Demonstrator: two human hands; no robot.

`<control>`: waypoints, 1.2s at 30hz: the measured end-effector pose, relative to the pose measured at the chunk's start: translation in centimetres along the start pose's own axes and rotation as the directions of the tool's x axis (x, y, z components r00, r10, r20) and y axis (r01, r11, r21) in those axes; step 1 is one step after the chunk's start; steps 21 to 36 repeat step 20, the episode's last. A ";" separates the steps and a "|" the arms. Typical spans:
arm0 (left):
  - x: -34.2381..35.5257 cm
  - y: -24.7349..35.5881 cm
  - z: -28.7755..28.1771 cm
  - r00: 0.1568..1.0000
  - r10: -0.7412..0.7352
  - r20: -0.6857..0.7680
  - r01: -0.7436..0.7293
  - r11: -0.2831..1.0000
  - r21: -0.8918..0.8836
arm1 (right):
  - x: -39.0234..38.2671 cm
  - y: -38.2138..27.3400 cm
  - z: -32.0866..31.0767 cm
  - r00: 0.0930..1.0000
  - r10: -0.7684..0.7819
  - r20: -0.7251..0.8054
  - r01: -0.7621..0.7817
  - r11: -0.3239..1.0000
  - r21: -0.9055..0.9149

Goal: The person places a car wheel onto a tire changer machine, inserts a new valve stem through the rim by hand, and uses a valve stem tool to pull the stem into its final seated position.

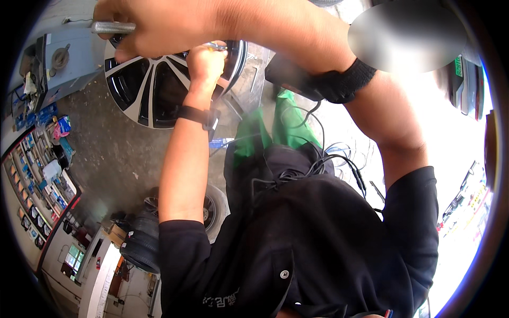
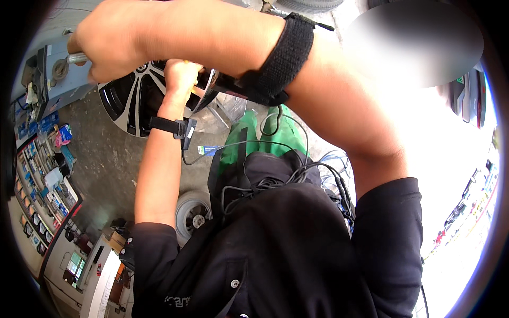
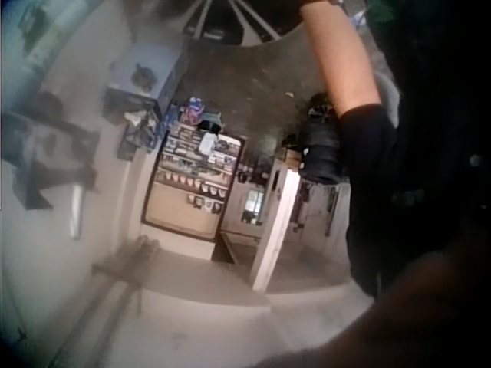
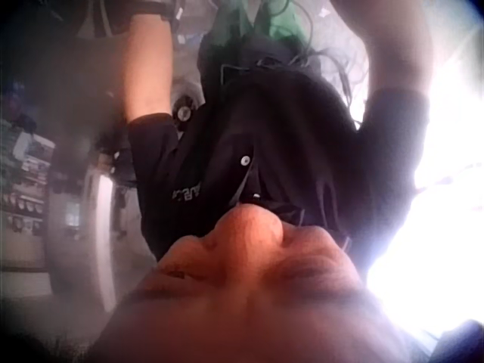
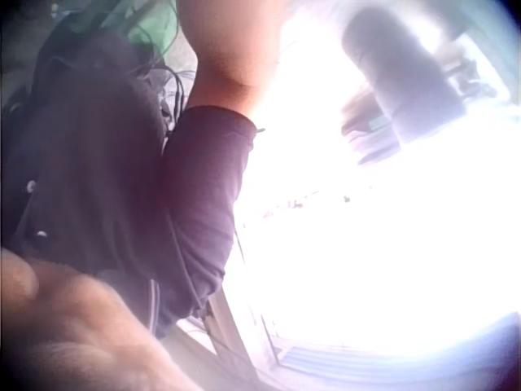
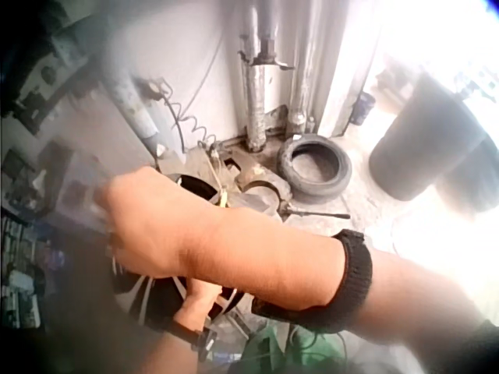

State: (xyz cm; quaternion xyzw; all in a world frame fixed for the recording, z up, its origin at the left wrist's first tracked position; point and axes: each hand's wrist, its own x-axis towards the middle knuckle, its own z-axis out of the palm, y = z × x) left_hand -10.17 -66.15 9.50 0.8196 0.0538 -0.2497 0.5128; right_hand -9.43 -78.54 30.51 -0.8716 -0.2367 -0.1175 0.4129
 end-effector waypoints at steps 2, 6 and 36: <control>0.0 -0.5 -0.3 0.998 0.037 -0.044 -0.043 0.989 -0.141 | 0.9 0.5 1.0 0.999 0.024 -0.029 -0.024 1.000 0.006; -0.7 -1.1 -1.9 0.998 -0.027 -0.064 0.024 0.999 -0.041 | 2.0 0.3 3.6 0.996 0.086 0.011 -0.084 0.985 -0.148; 3.4 -5.6 -0.5 0.972 0.222 0.072 -0.207 0.963 -0.174 | 1.4 0.6 3.9 0.979 0.102 -0.178 -0.129 0.980 -0.149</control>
